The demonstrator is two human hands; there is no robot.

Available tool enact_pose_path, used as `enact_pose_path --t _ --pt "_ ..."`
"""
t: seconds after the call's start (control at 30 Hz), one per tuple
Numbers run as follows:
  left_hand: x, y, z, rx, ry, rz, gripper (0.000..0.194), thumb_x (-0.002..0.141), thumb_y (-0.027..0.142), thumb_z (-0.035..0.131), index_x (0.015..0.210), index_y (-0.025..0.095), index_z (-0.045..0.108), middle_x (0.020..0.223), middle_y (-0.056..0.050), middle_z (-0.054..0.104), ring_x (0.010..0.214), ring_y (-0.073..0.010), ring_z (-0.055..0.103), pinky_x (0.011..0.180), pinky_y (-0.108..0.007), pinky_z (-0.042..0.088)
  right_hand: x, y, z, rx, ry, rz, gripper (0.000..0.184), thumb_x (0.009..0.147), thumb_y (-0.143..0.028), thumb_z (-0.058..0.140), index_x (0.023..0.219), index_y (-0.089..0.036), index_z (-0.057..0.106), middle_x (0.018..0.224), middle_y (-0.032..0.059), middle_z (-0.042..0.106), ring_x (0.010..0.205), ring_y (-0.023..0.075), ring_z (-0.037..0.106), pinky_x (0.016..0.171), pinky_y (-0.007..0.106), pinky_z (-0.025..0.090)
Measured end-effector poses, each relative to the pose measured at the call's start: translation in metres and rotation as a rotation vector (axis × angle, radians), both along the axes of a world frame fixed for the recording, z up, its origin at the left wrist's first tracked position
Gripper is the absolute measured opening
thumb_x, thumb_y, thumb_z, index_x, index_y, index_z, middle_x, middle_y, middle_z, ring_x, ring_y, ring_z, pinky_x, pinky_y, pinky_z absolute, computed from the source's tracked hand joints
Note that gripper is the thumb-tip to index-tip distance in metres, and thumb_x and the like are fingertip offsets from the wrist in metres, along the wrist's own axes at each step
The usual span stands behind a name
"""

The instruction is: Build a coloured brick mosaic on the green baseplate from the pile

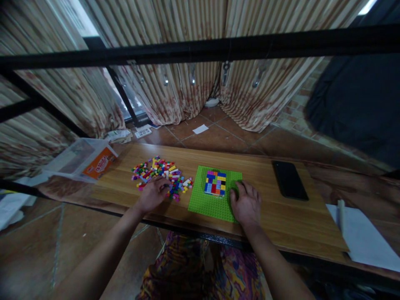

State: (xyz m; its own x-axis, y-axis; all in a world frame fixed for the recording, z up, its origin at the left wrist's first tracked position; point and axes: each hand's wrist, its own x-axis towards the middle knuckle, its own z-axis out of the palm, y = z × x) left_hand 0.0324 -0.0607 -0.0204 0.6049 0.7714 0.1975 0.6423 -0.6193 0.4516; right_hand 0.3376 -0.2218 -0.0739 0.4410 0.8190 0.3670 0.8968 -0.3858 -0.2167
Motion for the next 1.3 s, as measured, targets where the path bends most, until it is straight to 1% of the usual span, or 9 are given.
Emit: enact_pose_path --t 0.13,0.27,0.37,0.5,0.7,0.87,1.1,1.2,1.3 --pt "0.003 -0.006 0.000 0.011 0.019 -0.014 0.019 0.083 0.017 0.053 0.092 0.022 0.069 0.102 -0.005 0.068 0.104 -0.0197 0.059 0.099 -0.036 0.048 0.001 0.000 0.000 -0.005 -0.001 0.004 0.040 0.094 -0.038 0.043 0.123 -0.017 0.061 0.125 0.0135 0.061 0.113 0.0298 0.052 0.097 0.045 0.039" --pt "0.000 -0.010 0.000 0.024 0.030 0.006 0.020 0.083 0.017 0.053 0.094 0.023 0.069 0.104 -0.005 0.068 0.106 -0.0200 0.059 0.101 -0.037 0.047 0.001 0.000 0.001 0.006 0.004 0.009 0.039 0.093 -0.037 0.044 0.123 -0.017 0.061 0.125 0.0139 0.061 0.113 0.0300 0.052 0.097 0.046 0.039" --pt "-0.005 -0.014 -0.003 0.031 0.017 0.019 0.022 0.083 0.016 0.052 0.095 0.024 0.068 0.106 -0.005 0.068 0.108 -0.0202 0.058 0.101 -0.038 0.047 0.001 0.000 0.000 0.022 0.005 0.019 0.039 0.093 -0.037 0.043 0.123 -0.019 0.061 0.125 0.0137 0.061 0.112 0.0304 0.052 0.097 0.047 0.039" --pt "-0.009 -0.018 -0.008 0.046 0.044 0.024 0.021 0.083 0.016 0.052 0.094 0.023 0.068 0.103 -0.006 0.067 0.105 -0.0207 0.058 0.099 -0.038 0.048 0.001 0.000 -0.001 0.013 -0.006 0.003 0.039 0.094 -0.038 0.042 0.123 -0.019 0.061 0.124 0.0130 0.061 0.112 0.0303 0.052 0.096 0.046 0.039" --pt "-0.002 -0.019 -0.007 0.090 0.112 0.002 0.021 0.082 0.018 0.054 0.096 0.023 0.069 0.106 -0.007 0.066 0.103 -0.0212 0.058 0.099 -0.038 0.047 -0.001 0.000 0.003 -0.014 -0.007 -0.009 0.039 0.095 -0.039 0.042 0.122 -0.018 0.061 0.126 0.0117 0.061 0.114 0.0294 0.052 0.098 0.044 0.039" --pt "0.003 -0.020 -0.003 0.099 0.168 0.010 0.025 0.081 0.017 0.053 0.099 0.023 0.069 0.109 -0.007 0.064 0.106 -0.0224 0.057 0.098 -0.038 0.046 -0.001 0.000 0.003 -0.002 -0.008 0.003 0.040 0.095 -0.039 0.042 0.122 -0.017 0.061 0.125 0.0127 0.061 0.114 0.0292 0.052 0.097 0.044 0.039" --pt "0.005 -0.014 -0.006 0.146 0.207 -0.022 0.018 0.086 0.020 0.051 0.090 0.023 0.068 0.100 -0.006 0.065 0.096 -0.0214 0.058 0.091 -0.037 0.048 -0.001 0.000 0.002 -0.016 -0.008 -0.011 0.040 0.095 -0.039 0.042 0.123 -0.017 0.061 0.126 0.0131 0.061 0.115 0.0294 0.052 0.099 0.044 0.038" --pt "0.005 -0.014 -0.004 0.169 0.160 -0.028 0.016 0.087 0.021 0.052 0.088 0.021 0.068 0.098 -0.007 0.065 0.096 -0.0218 0.059 0.091 -0.038 0.048 -0.002 0.001 0.004 -0.021 -0.003 -0.007 0.040 0.096 -0.039 0.042 0.123 -0.017 0.061 0.126 0.0130 0.061 0.115 0.0294 0.051 0.099 0.044 0.039" --pt "0.011 -0.019 0.006 0.145 0.046 -0.019 0.017 0.089 0.022 0.051 0.093 0.020 0.067 0.098 -0.007 0.068 0.097 -0.0210 0.061 0.091 -0.036 0.049 -0.004 0.001 0.006 -0.016 0.005 -0.014 0.040 0.096 -0.038 0.043 0.123 -0.017 0.062 0.127 0.0128 0.060 0.115 0.0292 0.051 0.100 0.044 0.038"
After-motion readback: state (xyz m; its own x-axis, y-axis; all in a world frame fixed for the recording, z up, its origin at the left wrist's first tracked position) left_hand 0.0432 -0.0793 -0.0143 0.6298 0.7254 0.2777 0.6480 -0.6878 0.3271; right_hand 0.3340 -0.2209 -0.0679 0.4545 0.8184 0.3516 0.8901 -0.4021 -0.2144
